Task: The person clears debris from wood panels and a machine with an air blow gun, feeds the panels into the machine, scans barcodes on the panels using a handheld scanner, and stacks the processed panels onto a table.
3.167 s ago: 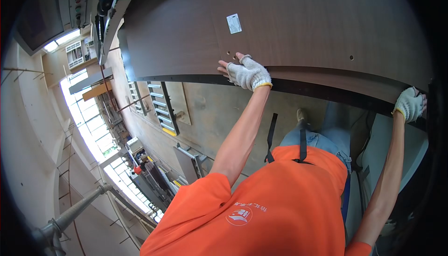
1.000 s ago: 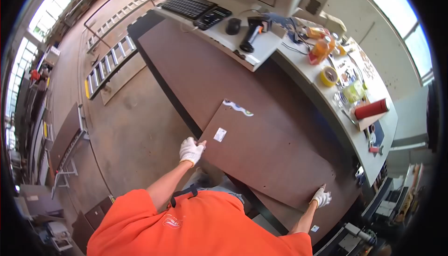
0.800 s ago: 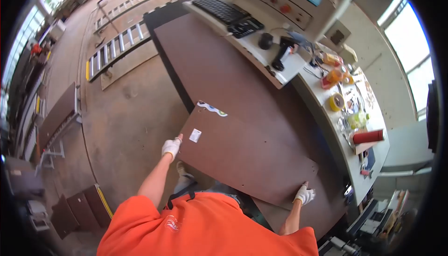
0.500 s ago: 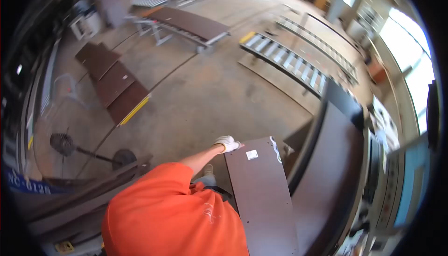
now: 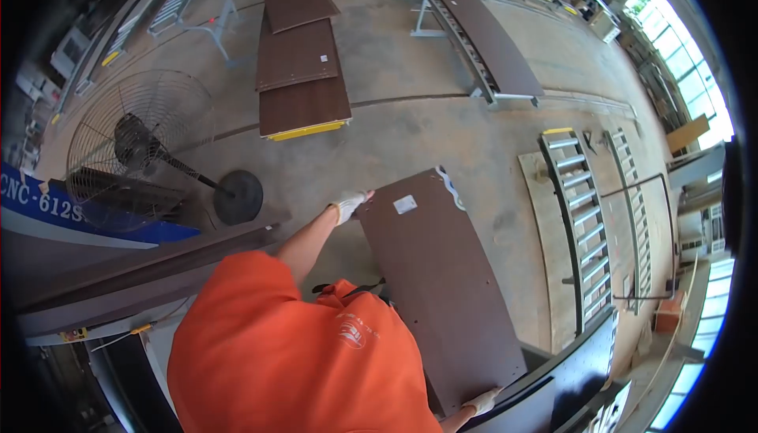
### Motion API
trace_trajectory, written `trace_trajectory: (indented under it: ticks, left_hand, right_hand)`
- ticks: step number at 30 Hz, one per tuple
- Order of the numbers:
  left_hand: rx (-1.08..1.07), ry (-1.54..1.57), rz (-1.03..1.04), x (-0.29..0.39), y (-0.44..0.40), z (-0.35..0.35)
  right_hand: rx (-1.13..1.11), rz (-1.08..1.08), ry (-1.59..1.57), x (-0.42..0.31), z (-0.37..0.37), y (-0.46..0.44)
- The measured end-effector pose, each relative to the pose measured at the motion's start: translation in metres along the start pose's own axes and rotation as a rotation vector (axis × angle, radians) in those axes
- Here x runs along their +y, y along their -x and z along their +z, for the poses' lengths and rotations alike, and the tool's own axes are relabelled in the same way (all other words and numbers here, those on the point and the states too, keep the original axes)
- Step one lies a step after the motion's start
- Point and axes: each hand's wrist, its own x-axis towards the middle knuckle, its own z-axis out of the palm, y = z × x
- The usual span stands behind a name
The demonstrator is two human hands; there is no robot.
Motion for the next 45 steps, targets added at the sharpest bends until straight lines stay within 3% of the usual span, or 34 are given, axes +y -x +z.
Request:
trace_trajectory:
  ticks: [1, 2, 4, 6, 8, 9, 11, 12, 14, 16, 18, 20, 24, 26, 27, 28, 31, 33, 36, 37, 39, 41, 43, 45]
  left_hand:
    - [0.006, 0.074, 0.029, -0.011, -0.018, -0.022]
    - [0.062, 0.092, 0.031, 0.029, -0.043, -0.079]
    - [0.072, 0.176, 0.041, 0.043, -0.041, -0.117]
    - [0.062, 0.021, -0.086, 0.077, -0.068, -0.154]
    - [0.244, -0.147, 0.307, 0.115, -0.132, -0.189]
    - [0.265, -0.135, 0.301, 0.152, -0.139, -0.183]
    - [0.74, -0.169, 0.069, 0.233, -0.138, -0.151]
    - [0.747, -0.145, 0.066, 0.248, -0.143, -0.155]
    - [1.055, -0.069, 0.049, 0.245, -0.144, -0.178]
    - [1.22, 0.125, 0.03, 0.217, -0.162, -0.206]
    - [1.297, 0.288, -0.307, 0.187, -0.179, -0.226]
    - [1.379, 0.424, -0.41, 0.214, -0.168, -0.205]
    - [1.51, 0.753, -0.493, 0.194, -0.237, -0.237]
    - [1.547, 0.865, -0.593, 0.191, -0.277, -0.261]
    - [1.556, 0.942, -0.646, 0.207, -0.29, -0.273]
    - [1.597, 0.978, -0.559, 0.254, -0.292, -0.282]
    - [1.628, 0.991, -0.683, 0.277, -0.341, -0.31]
    - [1.756, 1.033, -0.762, 0.283, -0.392, -0.336]
    - [1.652, 1.287, -0.902, 0.317, -0.456, -0.377]
    - [1.735, 1.398, -0.788, 0.305, -0.497, -0.384]
    - [1.673, 1.477, -0.876, 0.311, -0.56, -0.409]
    - [1.732, 1.536, -0.881, 0.286, -0.621, -0.417]
    - [1.852, 1.576, -0.861, 0.274, -0.677, -0.419]
    - [1.841, 1.684, -0.839, 0.284, -0.714, -0.433]
  right_hand:
    - [-0.026, -0.06, 0.025, -0.044, 0.027, -0.018]
    - [-0.054, -0.123, 0.051, -0.114, 0.09, 0.002]
    - [-0.115, -0.325, -0.139, -0.191, 0.161, -0.025]
    - [-0.177, -0.417, -0.071, -0.288, 0.236, -0.045]
    - [-0.291, -0.459, 0.076, -0.421, 0.317, -0.021]
    - [-0.342, -0.584, -0.012, -0.473, 0.371, -0.02]
    - [-0.449, -0.75, -0.066, -0.58, 0.461, -0.012]
    - [-0.508, -0.804, -0.035, -0.643, 0.499, 0.008]
    - [-0.565, -1.109, -0.137, -0.758, 0.576, 0.062]
    - [-0.643, -1.204, 0.072, -0.873, 0.634, 0.151]
    - [-0.618, -1.361, 0.249, -0.955, 0.695, 0.258]
    - [-0.724, -1.539, 0.334, -1.011, 0.796, 0.331]
    - [-0.922, -1.718, 0.481, -1.061, 0.997, 0.499]
    - [-0.877, -1.84, 0.685, -1.072, 1.074, 0.594]
    - [-0.875, -1.883, 0.714, -1.079, 1.115, 0.648]
    - [-0.879, -1.907, 0.778, -1.08, 1.156, 0.699]
    - [-1.011, -1.845, 0.974, -1.075, 1.259, 0.818]
    - [-0.922, -1.937, 1.113, -1.071, 1.329, 0.907]
    - [-1.175, -1.909, 0.994, -1.036, 1.455, 0.997]
    - [-1.289, -1.872, 0.958, -1.016, 1.498, 1.025]
    - [-1.154, -2.161, 1.141, -0.993, 1.568, 1.094]
    - [-0.953, -2.261, 1.197, -0.953, 1.576, 1.157]
    - [-0.982, -2.45, 0.924, -0.918, 1.632, 1.184]
    - [-0.931, -2.546, 1.094, -0.891, 1.659, 1.226]
